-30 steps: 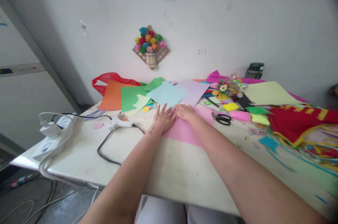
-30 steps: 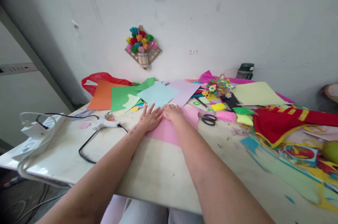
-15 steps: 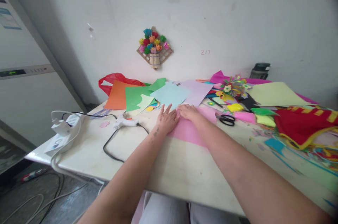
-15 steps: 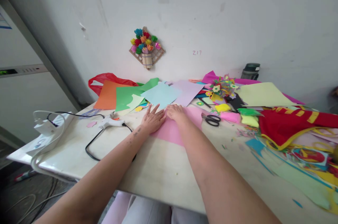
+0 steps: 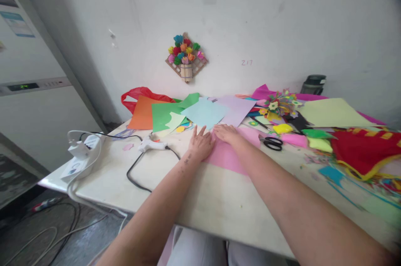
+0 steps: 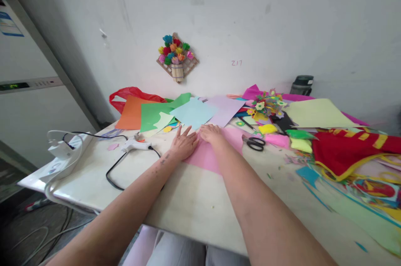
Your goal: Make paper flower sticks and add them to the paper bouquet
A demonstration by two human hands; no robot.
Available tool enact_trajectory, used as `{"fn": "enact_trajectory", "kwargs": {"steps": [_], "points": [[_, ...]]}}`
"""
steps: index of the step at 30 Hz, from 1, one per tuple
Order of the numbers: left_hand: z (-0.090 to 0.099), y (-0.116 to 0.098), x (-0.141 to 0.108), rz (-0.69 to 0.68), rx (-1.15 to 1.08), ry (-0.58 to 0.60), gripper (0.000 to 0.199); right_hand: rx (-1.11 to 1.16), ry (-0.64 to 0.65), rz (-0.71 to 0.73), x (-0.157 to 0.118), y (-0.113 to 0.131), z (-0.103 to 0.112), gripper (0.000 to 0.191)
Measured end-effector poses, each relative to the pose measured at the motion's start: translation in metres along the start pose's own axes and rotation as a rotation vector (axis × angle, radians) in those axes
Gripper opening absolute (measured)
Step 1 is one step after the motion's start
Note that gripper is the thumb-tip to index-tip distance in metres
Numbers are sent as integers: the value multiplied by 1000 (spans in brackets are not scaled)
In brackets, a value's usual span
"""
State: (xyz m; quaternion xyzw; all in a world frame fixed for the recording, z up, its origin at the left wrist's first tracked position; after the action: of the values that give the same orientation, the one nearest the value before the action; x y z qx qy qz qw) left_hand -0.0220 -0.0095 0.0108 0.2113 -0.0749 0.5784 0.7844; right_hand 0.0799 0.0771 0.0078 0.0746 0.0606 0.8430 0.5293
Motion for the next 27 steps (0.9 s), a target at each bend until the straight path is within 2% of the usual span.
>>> {"fn": "enact_trajectory", "kwargs": {"steps": [11, 27], "points": [[1, 2, -5, -44, 6, -85, 40, -5, -23, -3, -1, 2, 2, 42], [0, 3, -8, -27, 1, -102, 41, -23, 13, -7, -3, 2, 2, 44]]}}
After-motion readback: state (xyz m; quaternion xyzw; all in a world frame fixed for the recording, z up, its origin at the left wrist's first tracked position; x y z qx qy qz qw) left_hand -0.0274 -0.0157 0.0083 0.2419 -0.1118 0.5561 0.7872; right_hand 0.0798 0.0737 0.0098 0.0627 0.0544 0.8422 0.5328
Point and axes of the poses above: each hand's wrist, its own x-axis towards the middle knuckle, its own z-axis out of the back of the hand, y = z × x, the point moved 3 cm from there along x, towards the middle knuckle, and after that the axes turned 5 degrees about x, right-handed, at the moved point
